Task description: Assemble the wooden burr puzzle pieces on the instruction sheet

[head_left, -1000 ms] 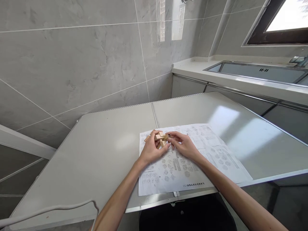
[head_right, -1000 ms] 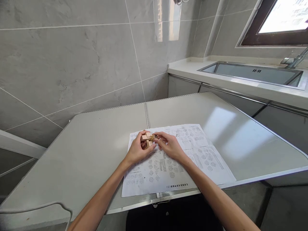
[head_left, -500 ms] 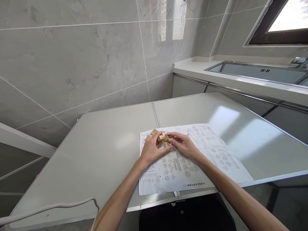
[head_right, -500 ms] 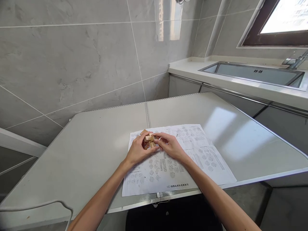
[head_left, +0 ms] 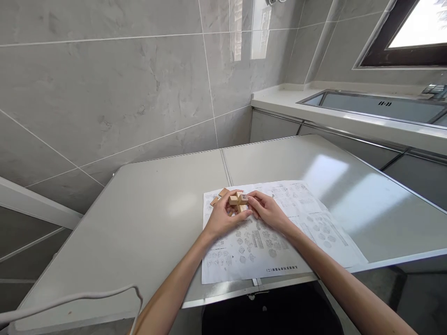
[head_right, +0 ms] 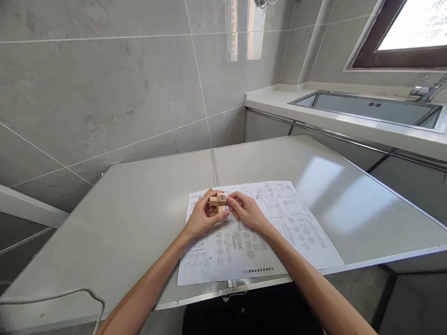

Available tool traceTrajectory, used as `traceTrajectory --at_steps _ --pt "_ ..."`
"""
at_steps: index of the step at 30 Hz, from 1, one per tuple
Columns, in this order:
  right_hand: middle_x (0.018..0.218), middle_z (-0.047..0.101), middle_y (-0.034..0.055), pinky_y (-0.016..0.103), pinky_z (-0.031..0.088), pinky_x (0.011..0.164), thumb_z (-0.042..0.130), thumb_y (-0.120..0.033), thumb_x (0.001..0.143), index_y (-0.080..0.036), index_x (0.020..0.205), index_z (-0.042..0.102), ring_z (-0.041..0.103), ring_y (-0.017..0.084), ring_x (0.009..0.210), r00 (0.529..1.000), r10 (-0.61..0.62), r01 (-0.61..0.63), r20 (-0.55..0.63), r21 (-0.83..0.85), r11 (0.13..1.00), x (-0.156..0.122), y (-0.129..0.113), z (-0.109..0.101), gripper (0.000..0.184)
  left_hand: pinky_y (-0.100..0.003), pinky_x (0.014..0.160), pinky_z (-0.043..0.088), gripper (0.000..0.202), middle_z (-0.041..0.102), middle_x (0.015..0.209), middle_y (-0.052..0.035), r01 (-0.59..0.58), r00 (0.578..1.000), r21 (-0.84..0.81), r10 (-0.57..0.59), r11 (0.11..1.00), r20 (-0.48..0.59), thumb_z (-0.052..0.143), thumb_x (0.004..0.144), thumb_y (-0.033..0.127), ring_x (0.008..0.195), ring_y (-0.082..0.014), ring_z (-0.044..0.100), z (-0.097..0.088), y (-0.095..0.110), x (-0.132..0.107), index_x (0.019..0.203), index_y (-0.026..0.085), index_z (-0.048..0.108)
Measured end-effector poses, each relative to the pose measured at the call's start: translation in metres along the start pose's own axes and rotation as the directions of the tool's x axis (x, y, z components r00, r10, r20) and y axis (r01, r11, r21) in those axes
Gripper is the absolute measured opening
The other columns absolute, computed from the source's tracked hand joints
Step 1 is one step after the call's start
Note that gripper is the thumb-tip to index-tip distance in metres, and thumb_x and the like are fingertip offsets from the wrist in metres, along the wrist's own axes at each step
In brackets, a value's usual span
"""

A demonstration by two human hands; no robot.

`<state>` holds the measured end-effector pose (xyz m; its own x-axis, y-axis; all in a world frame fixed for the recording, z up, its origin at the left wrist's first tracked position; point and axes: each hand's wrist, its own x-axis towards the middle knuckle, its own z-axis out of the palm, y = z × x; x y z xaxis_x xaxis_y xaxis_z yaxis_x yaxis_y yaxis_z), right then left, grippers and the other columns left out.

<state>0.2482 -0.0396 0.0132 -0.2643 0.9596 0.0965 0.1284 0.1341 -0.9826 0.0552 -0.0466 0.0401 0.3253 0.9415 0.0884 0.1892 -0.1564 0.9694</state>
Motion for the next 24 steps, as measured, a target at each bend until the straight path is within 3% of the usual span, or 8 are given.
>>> traceTrajectory --at_steps 5,10,15,18,21,24 --pt "0.060 0.049 -0.0058 0.030 0.037 0.057 0.042 -0.066 0.106 -0.024 0.083 0.051 0.043 0.014 0.053 0.999 0.007 -0.006 0.039 -0.022 1.000 0.003 0.008 0.000 0.048 -0.028 0.076 0.053 0.058 0.065 0.115 -0.0048 -0.032 0.999 0.065 0.033 0.997 -0.014 0.084 0.083 0.037 0.090 -0.0168 0.063 0.003 -0.009 0.000 0.136 0.028 0.061" --pt "0.063 0.044 -0.0059 0.029 0.035 0.055 0.045 -0.065 0.105 -0.025 0.076 0.044 0.039 0.014 0.053 0.999 0.034 -0.034 0.037 0.003 0.999 0.004 0.005 0.000 0.049 -0.033 0.085 0.058 0.061 0.065 0.130 -0.0067 -0.103 0.994 0.195 0.105 0.975 0.002 0.079 0.088 0.035 0.104 -0.0214 0.067 0.004 -0.014 -0.002 0.145 0.033 0.055" --pt "0.065 0.045 -0.0059 0.028 0.033 0.054 0.049 -0.067 0.103 -0.024 0.079 0.048 0.039 0.013 0.053 0.998 0.050 -0.052 0.045 0.059 0.997 0.004 0.007 0.000 0.049 -0.036 0.094 0.059 0.062 0.063 0.143 -0.0055 -0.199 0.980 0.286 0.193 0.937 0.049 0.074 0.093 0.032 0.124 -0.0256 0.064 0.001 -0.014 -0.003 0.150 0.035 0.051" --pt "0.059 0.050 -0.0058 0.028 0.035 0.054 0.050 -0.068 0.103 -0.023 0.079 0.051 0.042 0.012 0.050 0.998 0.050 -0.051 0.028 0.063 0.997 0.003 0.008 0.000 0.050 -0.036 0.095 0.059 0.066 0.064 0.142 -0.0043 -0.194 0.981 0.306 0.190 0.932 0.044 0.073 0.095 0.034 0.124 -0.0246 0.064 0.001 -0.015 -0.003 0.155 0.038 0.045" --pt "0.053 0.052 -0.0059 0.027 0.037 0.053 0.054 -0.069 0.101 -0.022 0.086 0.060 0.044 0.012 0.048 0.996 0.086 -0.085 0.003 0.195 0.977 0.006 0.009 -0.002 0.050 -0.039 0.098 0.058 0.072 0.061 0.144 -0.0057 -0.153 0.984 0.340 0.174 0.928 -0.032 0.074 0.094 0.038 0.119 -0.0235 0.065 0.002 -0.017 -0.003 0.158 0.038 0.040" --pt "0.059 0.057 -0.0050 0.023 0.038 0.046 0.070 -0.065 0.093 -0.020 0.095 0.067 0.044 0.010 0.049 0.980 0.176 -0.109 -0.097 0.481 0.870 0.012 0.014 -0.007 0.046 -0.042 0.099 0.056 0.073 0.058 0.142 -0.0085 -0.114 0.975 0.408 0.182 0.906 -0.131 0.075 0.093 0.041 0.116 -0.0242 0.064 0.001 -0.021 -0.002 0.156 0.035 0.038"
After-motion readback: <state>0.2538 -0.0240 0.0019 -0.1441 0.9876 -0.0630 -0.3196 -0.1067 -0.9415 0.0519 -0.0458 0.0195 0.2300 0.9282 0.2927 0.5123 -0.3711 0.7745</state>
